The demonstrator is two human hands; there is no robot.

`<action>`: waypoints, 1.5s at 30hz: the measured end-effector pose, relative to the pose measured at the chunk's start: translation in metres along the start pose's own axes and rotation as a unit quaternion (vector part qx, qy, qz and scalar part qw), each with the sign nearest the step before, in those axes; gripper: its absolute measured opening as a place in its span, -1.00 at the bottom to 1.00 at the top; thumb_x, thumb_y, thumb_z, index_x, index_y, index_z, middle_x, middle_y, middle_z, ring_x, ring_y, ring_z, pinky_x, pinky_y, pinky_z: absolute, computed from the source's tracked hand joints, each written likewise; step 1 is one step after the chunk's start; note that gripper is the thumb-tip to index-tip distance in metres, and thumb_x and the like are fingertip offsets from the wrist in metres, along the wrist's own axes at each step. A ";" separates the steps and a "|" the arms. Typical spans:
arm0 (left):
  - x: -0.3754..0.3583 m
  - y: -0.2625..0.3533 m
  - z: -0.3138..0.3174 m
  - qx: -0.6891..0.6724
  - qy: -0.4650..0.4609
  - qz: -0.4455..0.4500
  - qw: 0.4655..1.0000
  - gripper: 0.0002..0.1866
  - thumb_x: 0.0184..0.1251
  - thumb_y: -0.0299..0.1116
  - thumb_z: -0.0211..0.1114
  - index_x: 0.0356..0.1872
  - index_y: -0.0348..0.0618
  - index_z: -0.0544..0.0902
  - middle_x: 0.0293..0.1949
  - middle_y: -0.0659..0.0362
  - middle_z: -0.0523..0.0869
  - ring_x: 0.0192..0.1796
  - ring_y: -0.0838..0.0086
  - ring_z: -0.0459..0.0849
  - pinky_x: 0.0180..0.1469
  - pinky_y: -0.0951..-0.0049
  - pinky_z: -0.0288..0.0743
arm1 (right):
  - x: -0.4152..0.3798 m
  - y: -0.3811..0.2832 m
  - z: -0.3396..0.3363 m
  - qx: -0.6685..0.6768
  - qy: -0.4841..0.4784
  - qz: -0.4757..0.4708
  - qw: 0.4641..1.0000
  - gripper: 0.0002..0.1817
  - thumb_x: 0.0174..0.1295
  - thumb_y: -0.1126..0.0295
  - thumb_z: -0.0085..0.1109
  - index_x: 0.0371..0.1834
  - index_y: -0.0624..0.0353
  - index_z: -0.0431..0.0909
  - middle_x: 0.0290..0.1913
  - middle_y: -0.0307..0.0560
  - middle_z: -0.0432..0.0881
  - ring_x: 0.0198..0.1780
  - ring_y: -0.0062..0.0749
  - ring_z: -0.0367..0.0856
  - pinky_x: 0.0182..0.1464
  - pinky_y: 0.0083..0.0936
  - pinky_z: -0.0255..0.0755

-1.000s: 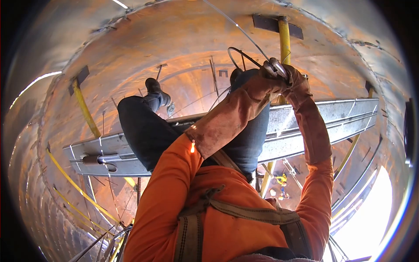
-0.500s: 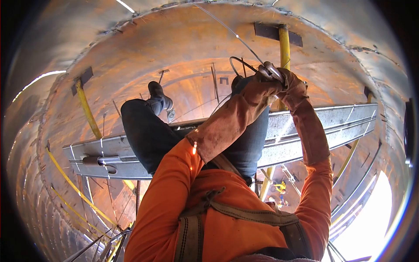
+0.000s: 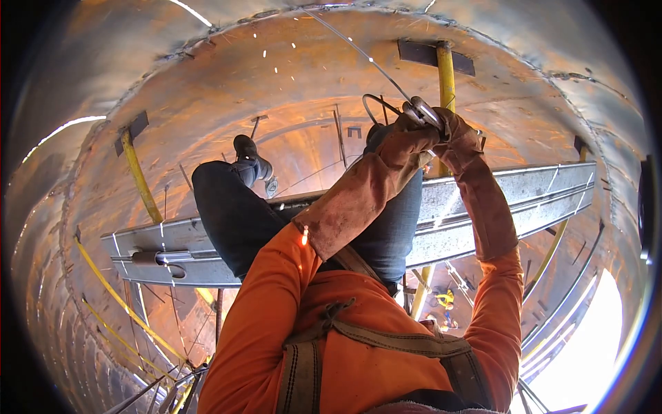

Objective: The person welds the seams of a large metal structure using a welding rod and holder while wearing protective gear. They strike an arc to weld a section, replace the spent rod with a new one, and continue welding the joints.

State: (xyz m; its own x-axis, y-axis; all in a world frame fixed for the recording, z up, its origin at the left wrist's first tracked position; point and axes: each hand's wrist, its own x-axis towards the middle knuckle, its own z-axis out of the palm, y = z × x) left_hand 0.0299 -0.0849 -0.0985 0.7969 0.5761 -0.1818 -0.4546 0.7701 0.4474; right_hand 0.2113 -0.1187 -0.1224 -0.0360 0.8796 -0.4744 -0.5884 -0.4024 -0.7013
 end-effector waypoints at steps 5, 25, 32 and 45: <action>-0.002 0.002 0.004 0.015 -0.009 0.003 1.000 -0.78 0.24 -0.54 0.20 -0.11 -0.13 0.67 -0.16 0.24 0.70 -0.03 0.45 0.68 0.17 0.25 0.51 | -0.003 0.001 0.004 0.013 0.017 0.004 1.000 -0.66 0.42 0.28 0.36 0.07 0.34 0.66 -0.06 -0.05 0.75 -0.04 -0.36 0.75 0.12 -0.40 0.64; -0.009 -0.002 0.004 -0.022 0.055 0.025 0.998 -0.72 0.38 -0.55 0.33 0.09 -0.18 0.66 -0.07 0.22 0.72 0.07 0.50 0.69 0.15 0.41 0.55 | -0.013 -0.012 0.010 -0.347 -0.147 -0.148 0.914 -0.57 0.48 0.24 0.26 0.20 0.39 0.62 0.08 0.07 0.74 0.09 -0.24 0.75 0.24 -0.30 0.63; -0.013 0.009 0.017 0.001 0.058 0.014 0.998 -0.65 0.38 -0.54 0.38 0.16 -0.11 0.66 0.01 0.23 0.74 0.09 0.47 0.71 0.18 0.36 0.55 | -0.004 -0.003 -0.011 0.097 -0.078 0.030 0.992 -0.63 0.53 0.27 0.23 0.20 0.34 0.60 0.03 0.02 0.73 0.05 -0.27 0.76 0.25 -0.29 0.67; 0.001 -0.013 -0.008 -0.016 0.027 0.026 0.999 -0.70 0.41 -0.53 0.35 0.12 -0.07 0.70 0.00 0.28 0.76 0.11 0.49 0.70 0.25 0.36 0.52 | 0.002 -0.002 -0.009 0.080 -0.061 0.048 0.994 -0.53 0.54 0.12 0.21 0.20 0.37 0.60 0.01 0.10 0.76 0.02 -0.20 0.79 0.17 -0.30 0.72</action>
State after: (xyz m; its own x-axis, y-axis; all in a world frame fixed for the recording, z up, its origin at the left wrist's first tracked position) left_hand 0.0331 -0.0924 -0.1112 0.7499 0.6286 -0.2059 -0.5076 0.7465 0.4303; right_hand 0.2202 -0.1182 -0.1269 -0.1912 0.8670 -0.4601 -0.6981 -0.4497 -0.5572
